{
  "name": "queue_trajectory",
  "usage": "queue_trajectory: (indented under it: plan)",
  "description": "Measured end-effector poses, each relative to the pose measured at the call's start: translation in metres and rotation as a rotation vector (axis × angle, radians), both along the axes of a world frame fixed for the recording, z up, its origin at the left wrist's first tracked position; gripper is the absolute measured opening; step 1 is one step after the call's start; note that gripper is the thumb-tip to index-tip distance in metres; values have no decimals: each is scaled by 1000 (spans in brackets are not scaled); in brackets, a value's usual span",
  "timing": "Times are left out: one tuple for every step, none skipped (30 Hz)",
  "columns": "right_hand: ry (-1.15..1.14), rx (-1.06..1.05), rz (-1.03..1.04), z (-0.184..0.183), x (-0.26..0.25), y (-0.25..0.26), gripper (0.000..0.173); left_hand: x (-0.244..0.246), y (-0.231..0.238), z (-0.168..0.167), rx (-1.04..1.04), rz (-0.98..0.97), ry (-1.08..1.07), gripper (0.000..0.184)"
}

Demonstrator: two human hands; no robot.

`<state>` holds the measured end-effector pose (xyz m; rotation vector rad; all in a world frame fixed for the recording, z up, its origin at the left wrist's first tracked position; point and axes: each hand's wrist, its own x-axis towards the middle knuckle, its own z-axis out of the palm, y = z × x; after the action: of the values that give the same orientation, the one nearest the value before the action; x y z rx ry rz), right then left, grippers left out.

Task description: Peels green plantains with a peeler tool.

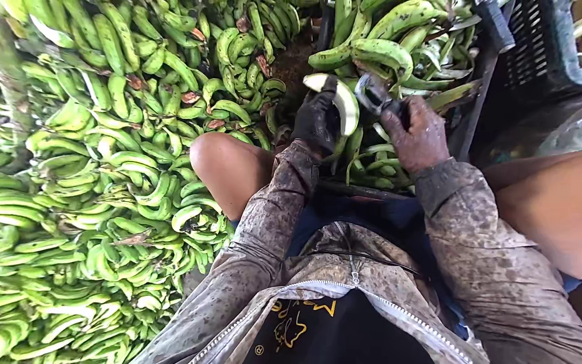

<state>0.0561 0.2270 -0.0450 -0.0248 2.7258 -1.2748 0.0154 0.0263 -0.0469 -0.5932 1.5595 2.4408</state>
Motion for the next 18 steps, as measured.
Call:
queue_trajectory:
  plan:
    - [22,-4,48,-3,4,-4,54,-4,2,2,58,125,-40,33]
    - [40,-4,84,-8,6,-7,55,-6,4,7,110,215,-85,28]
    - [45,0,108,-12,7,-10,55,-5,4,13,165,266,-122,31]
    - [35,8,118,-14,7,-13,56,-3,4,19,216,297,-141,37]
    - [21,19,116,-14,7,-14,57,-3,5,22,259,326,-153,38]
    - [10,26,106,-12,6,-15,57,-3,6,23,285,348,-161,35]
    - [19,29,91,-10,5,-14,56,-4,7,22,307,339,-153,32]
    - [39,24,73,-9,3,-14,55,-4,6,20,323,302,-128,31]
    - [55,12,53,-8,2,-13,53,-2,6,16,316,240,-79,31]
    - [59,-4,42,-6,1,-12,52,1,7,14,272,163,-25,27]
    - [50,-22,46,-2,-2,-10,50,5,7,14,225,51,37,26]
    - [44,-43,61,2,-3,-7,47,9,5,16,153,-92,82,29]
    - [42,-63,77,3,-4,-4,46,13,1,21,45,-245,104,30]
    - [37,-83,97,4,-4,-1,44,15,-4,25,-55,-407,123,31]
    - [36,-96,109,4,-5,2,42,15,-11,28,-132,-597,158,34]
    - [25,-95,117,3,-6,5,42,12,-16,31,-228,-794,210,36]
    - [23,-77,121,2,-7,8,41,8,-18,32,-308,-972,254,37]
    - [22,-40,118,1,-8,9,42,4,-19,33,-386,-1093,275,41]
